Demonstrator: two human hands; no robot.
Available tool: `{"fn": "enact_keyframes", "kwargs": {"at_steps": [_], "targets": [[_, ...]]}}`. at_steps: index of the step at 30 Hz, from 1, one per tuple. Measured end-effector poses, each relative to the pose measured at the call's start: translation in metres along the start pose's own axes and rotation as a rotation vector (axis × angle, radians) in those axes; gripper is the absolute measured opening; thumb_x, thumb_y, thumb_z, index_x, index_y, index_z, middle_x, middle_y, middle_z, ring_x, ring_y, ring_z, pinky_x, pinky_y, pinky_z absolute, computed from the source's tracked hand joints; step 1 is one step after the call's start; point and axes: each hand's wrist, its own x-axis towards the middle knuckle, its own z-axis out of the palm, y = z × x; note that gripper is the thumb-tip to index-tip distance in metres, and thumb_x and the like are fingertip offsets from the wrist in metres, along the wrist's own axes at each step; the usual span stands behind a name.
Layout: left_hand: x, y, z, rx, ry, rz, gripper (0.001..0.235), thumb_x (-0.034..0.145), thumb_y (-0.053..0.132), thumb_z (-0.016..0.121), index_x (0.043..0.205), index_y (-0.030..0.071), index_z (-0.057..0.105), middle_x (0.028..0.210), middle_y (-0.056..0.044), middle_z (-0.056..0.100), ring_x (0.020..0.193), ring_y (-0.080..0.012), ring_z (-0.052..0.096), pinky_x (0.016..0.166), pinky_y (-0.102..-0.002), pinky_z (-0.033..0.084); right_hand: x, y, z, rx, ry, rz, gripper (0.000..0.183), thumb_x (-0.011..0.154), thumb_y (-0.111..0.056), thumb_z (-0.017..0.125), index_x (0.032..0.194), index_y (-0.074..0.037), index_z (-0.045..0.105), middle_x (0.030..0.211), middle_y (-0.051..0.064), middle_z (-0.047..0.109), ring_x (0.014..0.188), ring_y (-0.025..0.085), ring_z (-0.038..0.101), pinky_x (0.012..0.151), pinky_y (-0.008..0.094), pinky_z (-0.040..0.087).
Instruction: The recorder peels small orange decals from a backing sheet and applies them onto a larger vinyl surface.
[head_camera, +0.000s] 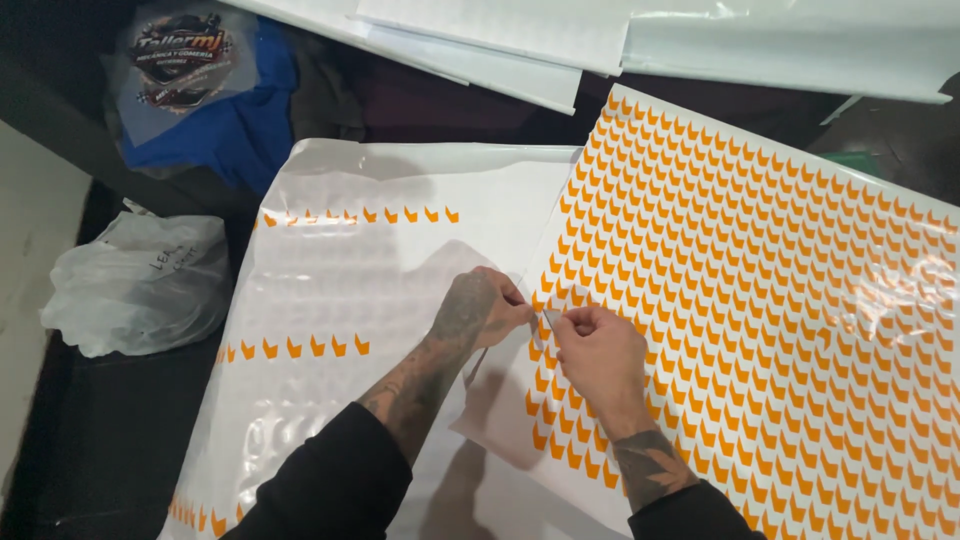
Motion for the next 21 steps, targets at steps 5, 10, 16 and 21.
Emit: {"fn": "enact_keyframes", "kwargs": {"at_steps": [5, 10, 16, 21], "targets": [[0.0040, 0.0000, 0.0011, 0.048, -0.022, -0.015, 0.032, 0.073, 0.037, 0.082, 0.085, 0.007, 0.081, 0.078, -0.014, 0.076, 0.072, -0.0256, 0.075, 0.071, -0.036, 0.060, 0.0003, -0.0026, -0.0036, 0.017, -0.052, 0.016, 0.023, 0.088, -0.022, 0.073, 0.097, -0.002, 0.077, 0.074, 0.005, 0.077, 0.059, 0.012, 0.072, 0.052, 0.027, 0.057], [0.0046, 0.0012, 0.0048, 0.085, 0.019, -0.013, 0.038, 0.074, 0.044, 0.083, 0.080, 0.007, 0.081, 0.077, -0.014, 0.075, 0.071, -0.0275, 0.074, 0.071, -0.037, 0.059, 0.0039, 0.0013, -0.0045, 0.089, -0.093, 0.060, 0.021, 0.089, -0.019, 0.073, 0.097, -0.001, 0.077, 0.074, 0.005, 0.075, 0.060, 0.011, 0.071, 0.052, 0.026, 0.057], [0.0085, -0.0032, 0.0080, 0.147, 0.059, 0.060, 0.037, 0.074, 0.043, 0.084, 0.075, 0.006, 0.081, 0.075, -0.014, 0.074, 0.069, -0.0284, 0.073, 0.068, -0.038, 0.059, 0.0046, 0.0030, -0.0041, 0.121, -0.133, 0.050, 0.022, 0.089, -0.019, 0.074, 0.098, 0.001, 0.076, 0.073, 0.007, 0.074, 0.059, 0.011, 0.067, 0.052, 0.026, 0.055], [0.0090, -0.0010, 0.0054, 0.113, 0.008, -0.019, 0.040, 0.073, 0.046, 0.084, 0.077, 0.007, 0.080, 0.072, -0.014, 0.074, 0.068, -0.0273, 0.074, 0.068, -0.038, 0.059, 0.0011, -0.0008, -0.0044, 0.094, -0.094, 0.046, 0.022, 0.090, -0.020, 0.074, 0.099, 0.000, 0.076, 0.073, 0.003, 0.074, 0.058, 0.009, 0.068, 0.052, 0.025, 0.056]]}}
